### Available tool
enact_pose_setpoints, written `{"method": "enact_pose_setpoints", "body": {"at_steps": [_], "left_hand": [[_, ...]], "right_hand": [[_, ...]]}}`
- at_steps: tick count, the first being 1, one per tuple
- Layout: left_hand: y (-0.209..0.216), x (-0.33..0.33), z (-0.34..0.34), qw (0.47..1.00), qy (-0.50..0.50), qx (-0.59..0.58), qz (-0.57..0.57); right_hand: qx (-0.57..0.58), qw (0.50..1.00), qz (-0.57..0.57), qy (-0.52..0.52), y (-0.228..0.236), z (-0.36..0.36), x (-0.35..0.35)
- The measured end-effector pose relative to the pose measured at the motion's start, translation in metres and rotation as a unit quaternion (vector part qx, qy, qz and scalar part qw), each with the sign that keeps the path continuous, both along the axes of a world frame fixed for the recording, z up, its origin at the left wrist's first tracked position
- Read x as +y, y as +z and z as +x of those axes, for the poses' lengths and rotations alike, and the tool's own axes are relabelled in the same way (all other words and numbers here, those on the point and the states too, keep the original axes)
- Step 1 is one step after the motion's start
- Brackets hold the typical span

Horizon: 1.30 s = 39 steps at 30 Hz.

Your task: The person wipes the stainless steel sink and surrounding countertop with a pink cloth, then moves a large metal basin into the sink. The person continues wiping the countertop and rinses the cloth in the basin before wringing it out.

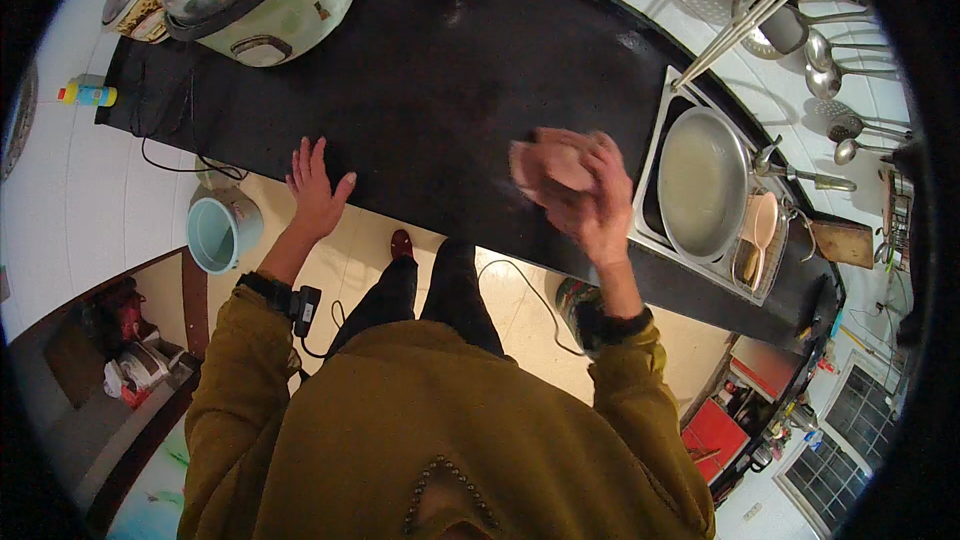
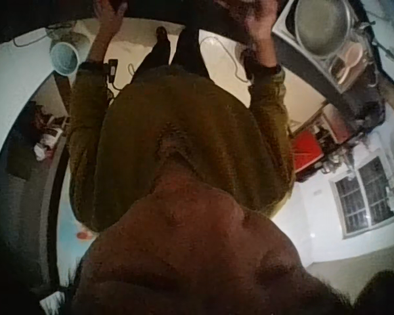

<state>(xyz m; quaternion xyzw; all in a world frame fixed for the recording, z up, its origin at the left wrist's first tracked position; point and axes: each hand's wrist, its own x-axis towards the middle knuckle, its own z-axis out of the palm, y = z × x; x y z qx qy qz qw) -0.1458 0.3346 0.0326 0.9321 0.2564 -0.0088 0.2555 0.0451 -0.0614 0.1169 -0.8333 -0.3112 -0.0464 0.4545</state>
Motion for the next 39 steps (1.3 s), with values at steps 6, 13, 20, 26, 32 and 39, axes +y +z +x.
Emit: {"method": "enact_pose_setpoints", "body": {"at_steps": [6,13,20,26,32,39], "left_hand": [[-0.015,-0.014,-0.006,0.993,-0.041,0.099,0.056],[-0.016,-0.013,-0.004,0.986,-0.051,0.137,0.081],[-0.015,-0.012,0.0,0.977,-0.055,0.177,0.1],[-0.014,-0.014,-0.004,0.981,-0.044,0.168,0.088],[-0.007,-0.014,0.0,0.984,-0.053,0.158,0.055],[0.025,0.024,-0.018,0.973,-0.144,0.11,-0.142]], "right_hand": [[-0.099,0.965,-0.175,-0.169,-0.076,-0.055,-0.028],[-0.062,0.981,-0.179,-0.034,-0.089,-0.088,0.115],[0.031,0.982,0.132,0.129,-0.056,-0.043,0.175],[0.014,0.995,0.014,0.096,-0.009,-0.034,0.026],[0.018,0.92,-0.389,0.039,-0.043,-0.102,-0.023],[0.001,0.912,-0.406,-0.053,-0.066,-0.137,0.145]]}}
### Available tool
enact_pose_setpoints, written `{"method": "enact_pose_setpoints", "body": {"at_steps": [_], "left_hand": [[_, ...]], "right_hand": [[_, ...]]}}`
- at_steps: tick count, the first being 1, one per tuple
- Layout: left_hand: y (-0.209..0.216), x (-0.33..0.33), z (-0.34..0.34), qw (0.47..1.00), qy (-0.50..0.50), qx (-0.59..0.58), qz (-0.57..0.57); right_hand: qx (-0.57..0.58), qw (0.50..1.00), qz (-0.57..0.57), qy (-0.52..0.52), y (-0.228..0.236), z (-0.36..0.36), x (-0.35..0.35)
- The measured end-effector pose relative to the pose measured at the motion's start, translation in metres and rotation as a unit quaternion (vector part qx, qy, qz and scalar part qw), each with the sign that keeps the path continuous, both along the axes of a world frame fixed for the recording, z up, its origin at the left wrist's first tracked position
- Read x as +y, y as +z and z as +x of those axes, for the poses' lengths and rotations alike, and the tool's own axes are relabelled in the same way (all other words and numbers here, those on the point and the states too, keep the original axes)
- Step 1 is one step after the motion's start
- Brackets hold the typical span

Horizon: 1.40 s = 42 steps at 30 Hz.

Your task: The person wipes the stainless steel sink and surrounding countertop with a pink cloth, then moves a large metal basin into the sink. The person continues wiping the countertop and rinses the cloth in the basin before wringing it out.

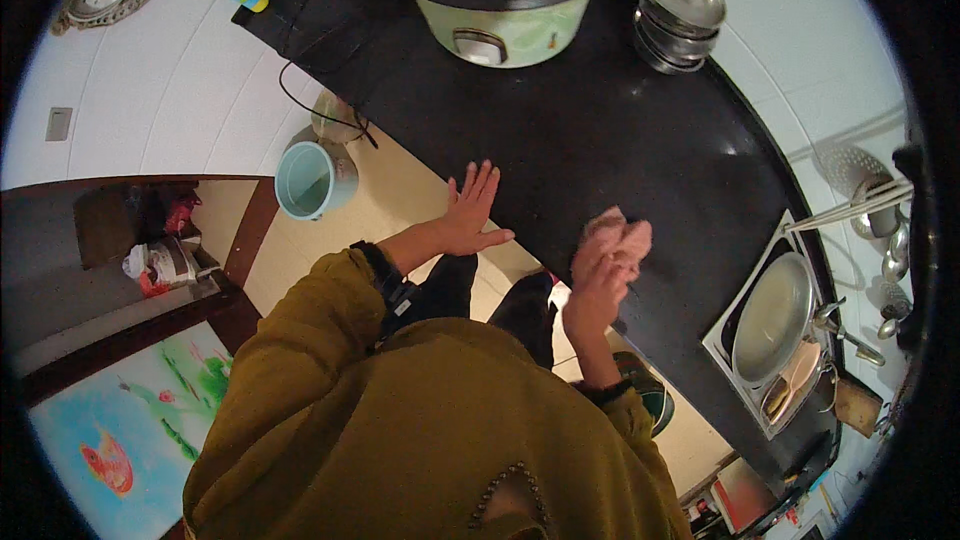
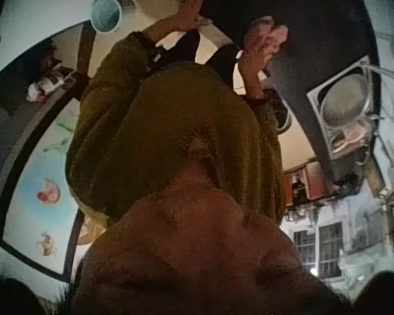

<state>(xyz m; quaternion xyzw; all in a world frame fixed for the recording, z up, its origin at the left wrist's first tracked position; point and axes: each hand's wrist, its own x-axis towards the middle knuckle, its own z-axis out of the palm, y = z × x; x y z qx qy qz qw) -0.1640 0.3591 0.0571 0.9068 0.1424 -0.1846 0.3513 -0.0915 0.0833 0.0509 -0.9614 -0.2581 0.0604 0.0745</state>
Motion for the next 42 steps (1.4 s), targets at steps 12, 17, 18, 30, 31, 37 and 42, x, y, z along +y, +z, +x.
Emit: {"method": "enact_pose_setpoints", "body": {"at_steps": [12,17,18,30,31,37,42], "left_hand": [[0.008,0.107,-0.069,0.963,0.15,-0.092,-0.204],[-0.018,0.125,-0.082,0.948,0.185,-0.065,-0.252],[-0.026,0.125,-0.084,0.939,0.199,-0.063,-0.274],[-0.06,0.103,-0.094,0.777,0.382,0.08,-0.494],[-0.061,0.099,-0.094,0.743,0.4,0.089,-0.53],[-0.074,0.077,-0.08,0.569,0.432,0.134,-0.687],[-0.077,0.065,-0.081,0.607,0.459,0.136,-0.634]], "right_hand": [[0.2,0.889,0.403,0.085,0.028,0.064,0.224],[0.17,0.835,0.523,0.036,0.064,0.118,0.148],[0.175,0.83,0.529,0.015,0.062,0.127,0.136],[-0.009,0.969,0.151,0.194,-0.016,0.099,0.28],[-0.044,0.955,0.176,0.234,-0.014,0.092,0.293],[0.106,0.891,0.195,0.396,-0.004,0.07,0.325],[0.116,0.858,0.155,0.477,0.006,0.049,0.271]]}}
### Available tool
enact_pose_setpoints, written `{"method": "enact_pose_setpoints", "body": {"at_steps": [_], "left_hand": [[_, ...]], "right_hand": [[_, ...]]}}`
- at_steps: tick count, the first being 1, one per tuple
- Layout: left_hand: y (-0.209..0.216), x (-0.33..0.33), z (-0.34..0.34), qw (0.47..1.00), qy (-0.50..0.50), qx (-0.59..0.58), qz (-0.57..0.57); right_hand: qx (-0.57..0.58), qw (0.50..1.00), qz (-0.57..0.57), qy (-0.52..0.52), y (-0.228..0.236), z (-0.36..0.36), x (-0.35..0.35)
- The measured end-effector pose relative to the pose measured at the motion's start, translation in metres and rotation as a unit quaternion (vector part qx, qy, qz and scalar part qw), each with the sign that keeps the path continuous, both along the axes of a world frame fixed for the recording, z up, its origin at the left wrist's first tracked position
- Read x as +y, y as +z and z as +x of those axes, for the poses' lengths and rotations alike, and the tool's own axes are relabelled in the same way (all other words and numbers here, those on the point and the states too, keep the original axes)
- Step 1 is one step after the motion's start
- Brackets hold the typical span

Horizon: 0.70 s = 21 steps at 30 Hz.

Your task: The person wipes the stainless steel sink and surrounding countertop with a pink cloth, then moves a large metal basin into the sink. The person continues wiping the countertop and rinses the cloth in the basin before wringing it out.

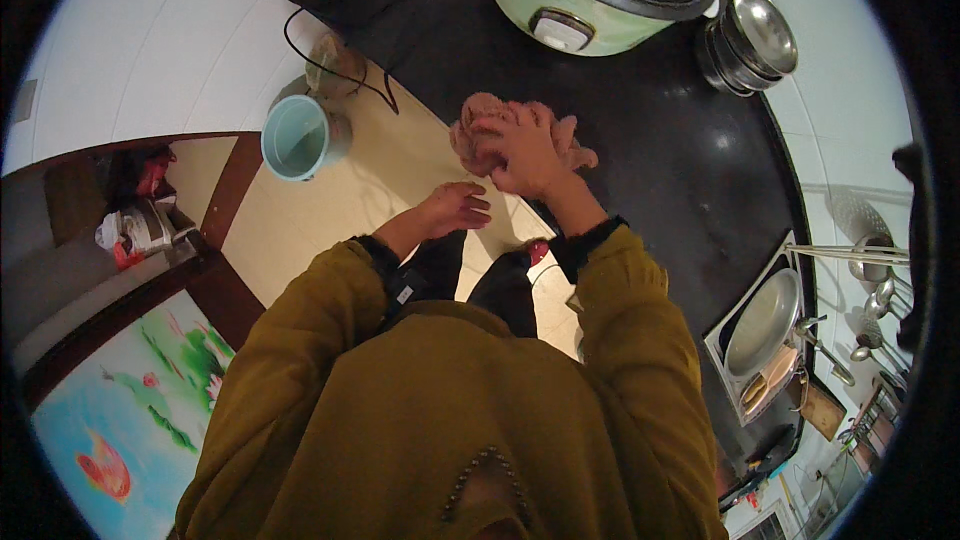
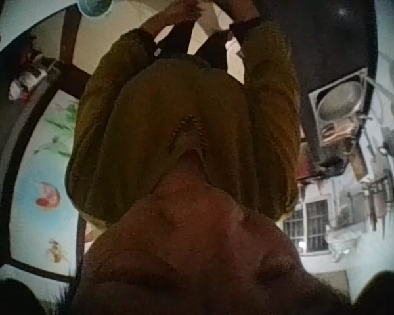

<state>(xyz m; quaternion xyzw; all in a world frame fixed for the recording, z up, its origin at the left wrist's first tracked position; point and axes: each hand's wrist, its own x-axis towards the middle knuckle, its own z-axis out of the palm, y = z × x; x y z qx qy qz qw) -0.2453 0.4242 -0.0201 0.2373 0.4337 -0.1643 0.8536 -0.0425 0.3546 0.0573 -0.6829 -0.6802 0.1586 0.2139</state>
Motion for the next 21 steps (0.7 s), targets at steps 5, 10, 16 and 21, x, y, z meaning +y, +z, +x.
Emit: {"method": "enact_pose_setpoints", "body": {"at_steps": [5,10,16,21], "left_hand": [[0.01,-0.018,-0.026,0.998,-0.009,0.022,0.066],[0.026,-0.051,-0.031,0.993,-0.004,0.005,0.12],[0.048,-0.102,0.009,0.982,-0.079,-0.007,0.174],[0.064,-0.142,0.047,0.972,-0.144,-0.06,0.175]], "right_hand": [[-0.056,0.997,-0.004,0.061,-0.008,-0.007,-0.087],[-0.095,0.995,0.012,0.016,-0.012,-0.006,-0.213],[-0.084,0.994,-0.009,-0.07,-0.012,0.001,-0.377],[-0.039,0.984,-0.056,-0.163,-0.019,-0.003,-0.51]]}}
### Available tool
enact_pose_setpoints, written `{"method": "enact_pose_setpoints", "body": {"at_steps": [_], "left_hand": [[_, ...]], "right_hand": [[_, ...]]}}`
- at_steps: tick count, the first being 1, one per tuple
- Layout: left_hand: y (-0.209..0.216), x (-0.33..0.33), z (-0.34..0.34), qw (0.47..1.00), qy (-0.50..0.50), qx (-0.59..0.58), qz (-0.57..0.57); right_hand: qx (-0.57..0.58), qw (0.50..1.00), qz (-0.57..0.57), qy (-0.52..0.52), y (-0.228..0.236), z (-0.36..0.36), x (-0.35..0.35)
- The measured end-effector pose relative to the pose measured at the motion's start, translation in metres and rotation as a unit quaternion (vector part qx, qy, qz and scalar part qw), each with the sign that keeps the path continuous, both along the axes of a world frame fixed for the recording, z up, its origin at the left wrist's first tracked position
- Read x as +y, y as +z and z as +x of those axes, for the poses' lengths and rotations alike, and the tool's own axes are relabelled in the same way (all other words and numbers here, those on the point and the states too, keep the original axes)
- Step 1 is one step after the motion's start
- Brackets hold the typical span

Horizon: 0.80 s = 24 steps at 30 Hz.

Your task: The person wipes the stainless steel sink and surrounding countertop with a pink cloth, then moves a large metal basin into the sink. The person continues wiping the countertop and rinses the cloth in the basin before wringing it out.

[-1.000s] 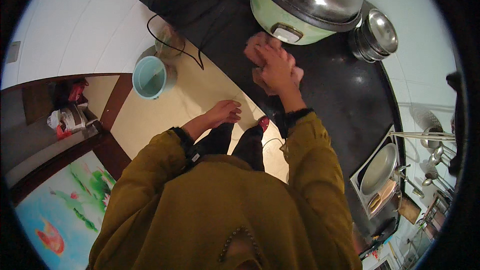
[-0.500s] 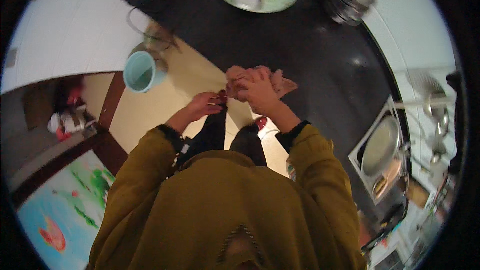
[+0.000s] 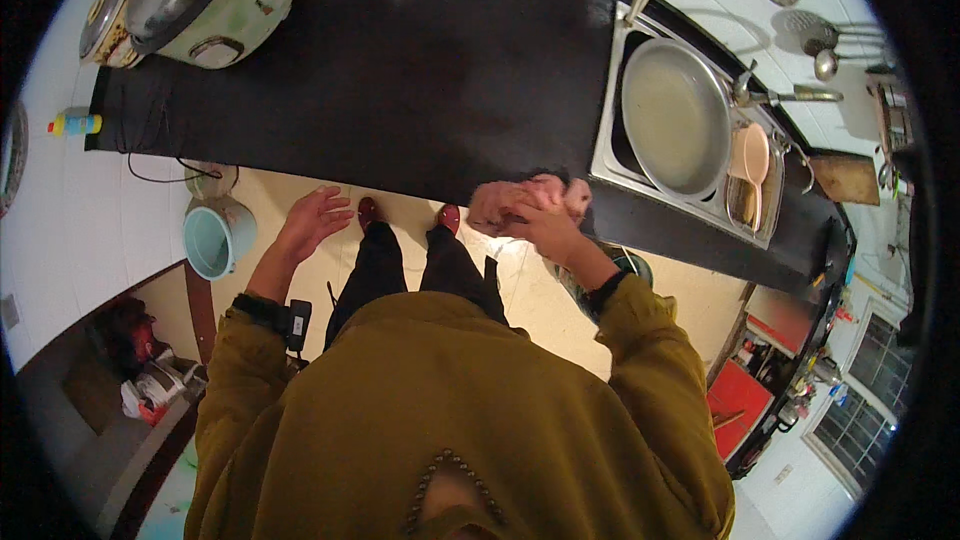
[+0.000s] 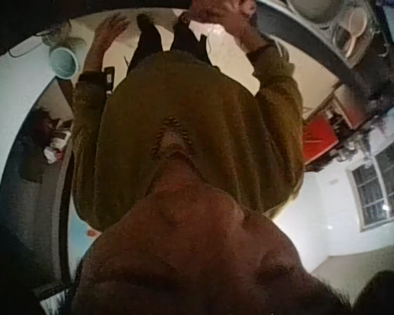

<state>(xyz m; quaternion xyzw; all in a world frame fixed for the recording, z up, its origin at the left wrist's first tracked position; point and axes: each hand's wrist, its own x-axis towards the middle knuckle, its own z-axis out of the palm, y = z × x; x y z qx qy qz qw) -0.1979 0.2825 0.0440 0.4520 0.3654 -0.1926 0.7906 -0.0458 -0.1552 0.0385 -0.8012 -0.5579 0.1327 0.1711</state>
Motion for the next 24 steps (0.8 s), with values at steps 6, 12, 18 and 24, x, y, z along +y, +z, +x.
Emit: {"method": "enact_pose_setpoints", "body": {"at_steps": [6,12,18,24], "left_hand": [[0.02,-0.03,0.035,0.996,-0.077,0.046,0.008],[0.041,-0.045,0.064,0.979,-0.201,0.008,0.019],[0.057,-0.055,0.1,0.96,-0.277,-0.023,0.014],[0.084,-0.088,0.142,0.928,-0.358,-0.095,0.036]], "right_hand": [[0.041,0.97,-0.121,-0.206,0.015,-0.008,-0.113],[-0.054,0.898,-0.211,-0.383,0.052,-0.006,-0.184],[-0.093,0.898,0.137,-0.408,0.114,0.039,-0.217],[0.119,0.737,0.34,-0.572,0.156,0.12,-0.217]]}}
